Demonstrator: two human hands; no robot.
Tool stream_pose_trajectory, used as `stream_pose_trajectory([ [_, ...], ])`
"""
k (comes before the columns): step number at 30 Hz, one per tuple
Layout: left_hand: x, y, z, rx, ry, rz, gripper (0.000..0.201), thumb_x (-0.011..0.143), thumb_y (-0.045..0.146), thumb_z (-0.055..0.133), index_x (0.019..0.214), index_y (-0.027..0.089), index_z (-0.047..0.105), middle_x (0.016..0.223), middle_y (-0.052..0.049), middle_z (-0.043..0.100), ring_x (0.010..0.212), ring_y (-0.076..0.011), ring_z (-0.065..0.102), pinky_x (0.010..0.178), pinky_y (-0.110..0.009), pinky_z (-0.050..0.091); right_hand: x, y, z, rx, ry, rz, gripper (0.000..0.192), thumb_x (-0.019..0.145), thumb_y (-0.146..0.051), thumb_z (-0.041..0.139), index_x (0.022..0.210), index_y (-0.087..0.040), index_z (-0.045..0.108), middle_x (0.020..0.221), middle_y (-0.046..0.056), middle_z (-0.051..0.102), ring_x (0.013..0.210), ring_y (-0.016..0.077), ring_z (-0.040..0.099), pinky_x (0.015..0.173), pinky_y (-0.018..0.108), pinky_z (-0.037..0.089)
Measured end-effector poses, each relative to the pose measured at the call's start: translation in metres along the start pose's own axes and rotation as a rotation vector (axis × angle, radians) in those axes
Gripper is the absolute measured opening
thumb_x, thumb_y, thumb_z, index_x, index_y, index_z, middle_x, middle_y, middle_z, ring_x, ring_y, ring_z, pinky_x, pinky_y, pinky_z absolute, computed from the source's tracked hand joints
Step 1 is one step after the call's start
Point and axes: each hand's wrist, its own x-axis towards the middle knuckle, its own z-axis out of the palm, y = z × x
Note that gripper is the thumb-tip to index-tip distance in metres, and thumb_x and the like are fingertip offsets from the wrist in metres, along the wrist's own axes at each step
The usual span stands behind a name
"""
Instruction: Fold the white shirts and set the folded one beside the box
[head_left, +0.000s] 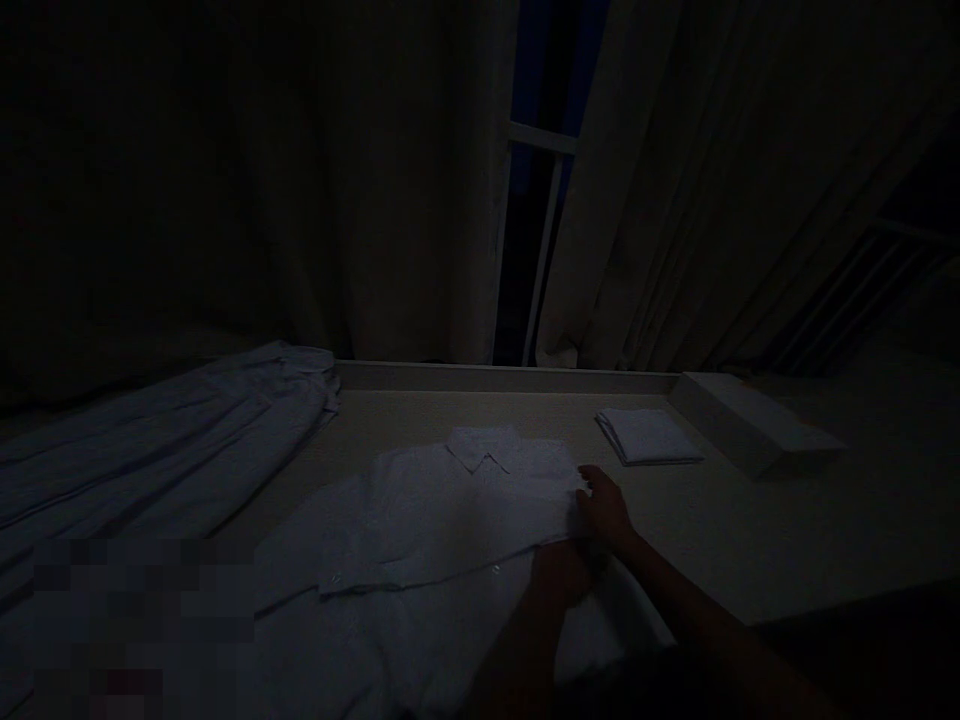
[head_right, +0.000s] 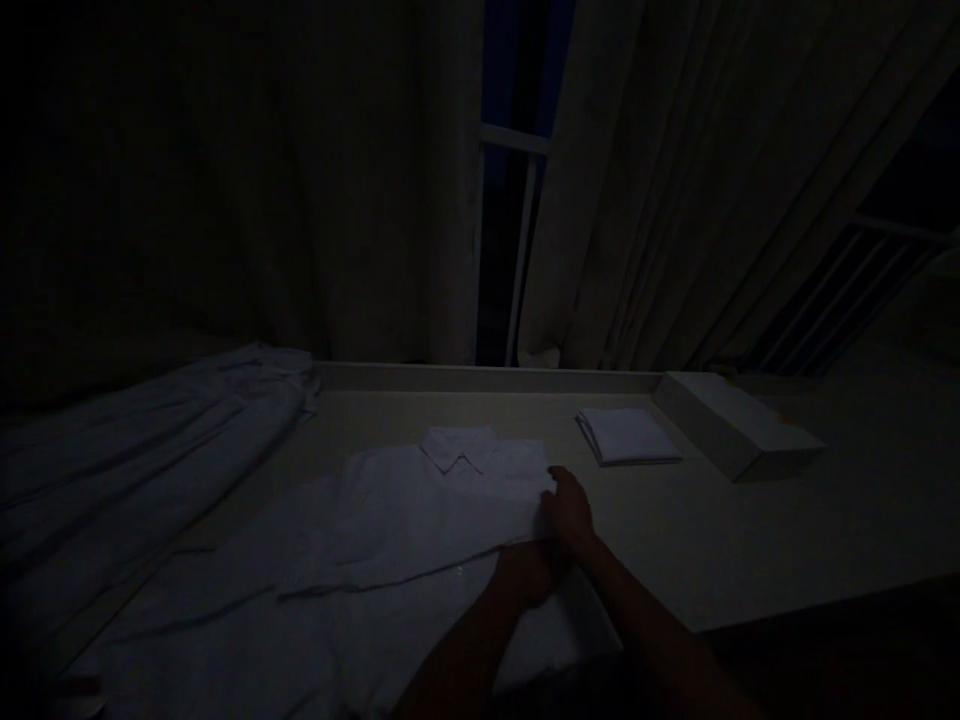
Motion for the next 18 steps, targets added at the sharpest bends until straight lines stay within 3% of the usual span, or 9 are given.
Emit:
stream_pose_trajectory([
  [3,0.002,0.002,0.001,-0.004,0.064,0.016,0.051,0.096,0.05,0.025,0.129,0.028,0.057,0.119,-0.008,0.067,0.109,-0.0254,0.062,0.093,-0.042,0.047,-0.023,0.063,-0.009,0.013,0.046,0.075,0.053,0.07,-0.02,0.052,0.123,-0.016,0.053,0.122,0.015,0.06,0.102,0.0255,0.062,0.088,0.039,0.05],
  [6,0.004,0.002,0.004,0.04,0.157,0.028,0.051,0.097,0.048,0.026,0.137,0.028,0.05,0.132,-0.008,0.06,0.12,-0.0248,0.055,0.102,-0.042,0.042,-0.046,0.094,0.001,-0.025,0.056,0.009,0.057,0.068,-0.022,0.055,0.125,-0.014,0.051,0.123,0.015,0.058,0.11,0.0257,0.058,0.095,0.039,0.045],
  [9,0.006,0.0,0.008,0.11,0.174,0.042,0.049,0.098,0.043,0.024,0.134,0.025,0.052,0.133,-0.008,0.059,0.121,-0.0242,0.054,0.103,-0.041,0.041,-0.057,0.1,0.012,-0.132,0.086,-0.031,0.045,0.077,-0.026,0.054,0.121,-0.014,0.054,0.117,0.014,0.061,0.108,0.025,0.056,0.095,0.038,0.043],
  [13,0.008,-0.003,0.011,0.191,0.117,0.034,0.048,0.099,0.037,0.021,0.12,0.023,0.061,0.115,-0.01,0.068,0.103,-0.0249,0.063,0.09,-0.042,0.049,-0.063,0.094,0.014,-0.346,0.151,-0.076,0.017,0.085,-0.02,0.046,0.095,-0.017,0.06,0.093,0.01,0.062,0.092,0.0221,0.054,0.084,0.034,0.04],
  [16,0.01,-0.006,0.012,0.249,0.078,0.042,0.045,0.098,0.032,0.023,0.112,0.02,0.064,0.104,-0.012,0.069,0.094,-0.0261,0.066,0.08,-0.042,0.052,-0.067,0.093,0.014,-0.456,0.209,-0.05,0.01,0.086,-0.023,0.048,0.082,-0.018,0.056,0.084,0.007,0.059,0.086,0.0217,0.051,0.079,0.033,0.037],
  [18,0.011,-0.006,0.012,0.28,0.074,0.048,0.043,0.098,0.03,0.024,0.114,0.02,0.063,0.102,-0.014,0.069,0.092,-0.0274,0.065,0.078,-0.043,0.052,-0.069,0.094,0.015,-0.455,0.225,-0.025,0.008,0.086,-0.024,0.05,0.083,-0.018,0.056,0.087,0.007,0.058,0.088,0.0216,0.051,0.08,0.033,0.036],
])
